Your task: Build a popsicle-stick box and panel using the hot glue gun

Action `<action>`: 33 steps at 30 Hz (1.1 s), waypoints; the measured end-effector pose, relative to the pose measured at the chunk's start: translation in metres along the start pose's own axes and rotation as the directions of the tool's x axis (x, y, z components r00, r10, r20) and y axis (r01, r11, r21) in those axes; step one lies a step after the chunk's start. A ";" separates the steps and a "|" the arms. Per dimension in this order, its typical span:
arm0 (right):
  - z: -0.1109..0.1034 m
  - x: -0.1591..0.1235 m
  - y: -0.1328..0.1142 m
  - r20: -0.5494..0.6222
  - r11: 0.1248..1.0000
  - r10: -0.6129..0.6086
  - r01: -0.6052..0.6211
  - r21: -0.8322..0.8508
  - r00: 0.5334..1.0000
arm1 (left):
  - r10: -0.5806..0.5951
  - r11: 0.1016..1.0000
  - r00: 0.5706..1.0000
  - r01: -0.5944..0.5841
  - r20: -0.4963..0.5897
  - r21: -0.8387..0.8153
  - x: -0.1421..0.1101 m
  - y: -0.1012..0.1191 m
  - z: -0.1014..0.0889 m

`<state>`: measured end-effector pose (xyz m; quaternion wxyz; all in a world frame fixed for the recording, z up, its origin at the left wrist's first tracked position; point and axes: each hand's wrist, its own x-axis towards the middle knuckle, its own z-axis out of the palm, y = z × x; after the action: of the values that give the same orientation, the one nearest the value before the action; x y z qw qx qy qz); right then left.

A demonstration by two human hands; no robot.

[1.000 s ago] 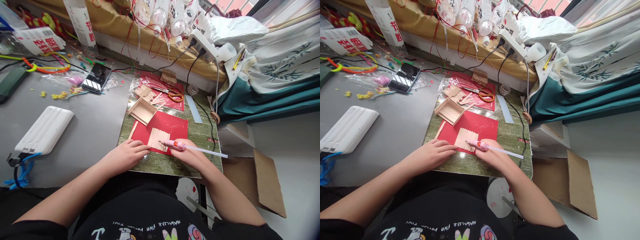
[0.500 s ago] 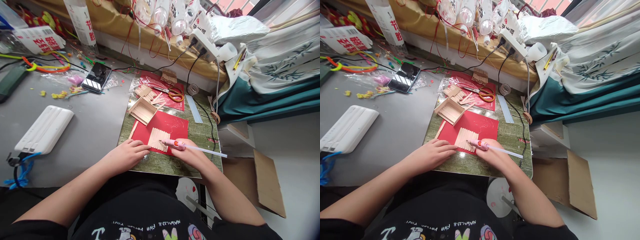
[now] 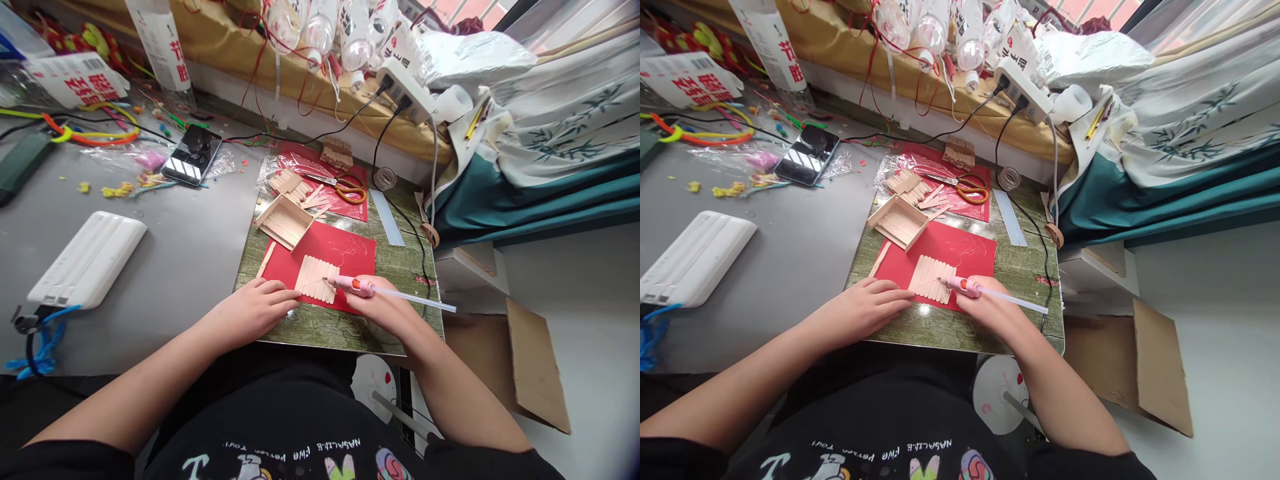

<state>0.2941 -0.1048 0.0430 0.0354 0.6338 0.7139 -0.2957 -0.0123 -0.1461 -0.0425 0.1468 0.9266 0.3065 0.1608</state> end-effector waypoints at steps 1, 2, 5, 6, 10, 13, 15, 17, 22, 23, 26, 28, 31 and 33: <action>0.000 0.000 0.001 0.019 1.000 0.003 -0.003 0.004 1.000 | 0.000 1.000 1.000 0.000 0.004 0.003 0.000 0.000 0.000; -0.001 0.001 0.001 0.032 1.000 0.007 -0.007 0.008 0.999 | 0.001 1.000 1.000 -0.001 0.009 0.006 0.000 0.000 0.000; -0.001 0.002 0.003 0.026 1.000 0.016 -0.017 0.017 1.000 | 0.000 1.000 1.000 0.000 0.011 0.007 0.000 0.000 0.000; -0.001 0.002 0.004 0.020 1.000 0.015 -0.015 0.021 1.000 | 0.000 1.000 1.000 0.000 0.009 0.007 0.000 0.000 -0.001; 0.000 0.001 0.006 0.008 0.999 -0.015 0.015 0.031 1.000 | -0.001 1.000 1.000 0.001 0.000 0.003 0.001 0.000 -0.001; -0.001 0.000 0.008 -0.003 0.999 -0.023 0.023 0.034 1.000 | 0.002 1.000 1.000 -0.002 -0.007 0.001 0.001 0.000 0.000; -0.001 0.000 0.009 -0.009 0.999 -0.015 0.016 0.037 1.000 | 0.004 1.000 1.000 -0.004 0.002 0.009 0.001 -0.001 0.000; -0.001 0.000 0.011 -0.016 0.999 0.004 -0.004 0.042 1.000 | 0.004 1.000 1.000 -0.004 0.009 0.018 0.001 -0.001 0.000; -0.003 -0.002 0.015 -0.036 0.998 0.043 -0.041 0.047 0.998 | 0.000 1.000 1.000 0.000 0.014 0.016 0.001 0.000 -0.002; -0.003 -0.002 0.016 -0.040 0.997 0.054 -0.052 0.051 0.998 | -0.002 1.000 1.000 0.001 0.015 0.014 0.001 0.001 -0.002; -0.005 -0.003 0.017 -0.058 0.994 0.076 -0.072 0.080 0.995 | -0.003 1.000 1.000 0.003 0.018 0.009 0.001 0.001 -0.002; -0.006 -0.003 0.017 -0.069 0.992 0.066 -0.058 0.109 0.995 | -0.003 1.000 1.000 0.003 0.014 0.005 0.001 0.001 -0.002; -0.010 -0.003 0.016 -0.069 0.987 0.043 -0.031 0.160 0.997 | -0.003 1.000 1.000 0.003 0.008 0.000 0.001 0.001 -0.002; -0.012 -0.002 0.015 -0.060 0.982 0.036 -0.024 0.186 0.998 | -0.006 1.000 1.000 0.006 0.007 -0.007 0.001 0.001 -0.002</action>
<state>0.3120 -0.1010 0.0479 -0.0419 0.6541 0.6743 -0.3401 -0.0118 -0.1456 -0.0401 0.1516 0.9257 0.3083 0.1581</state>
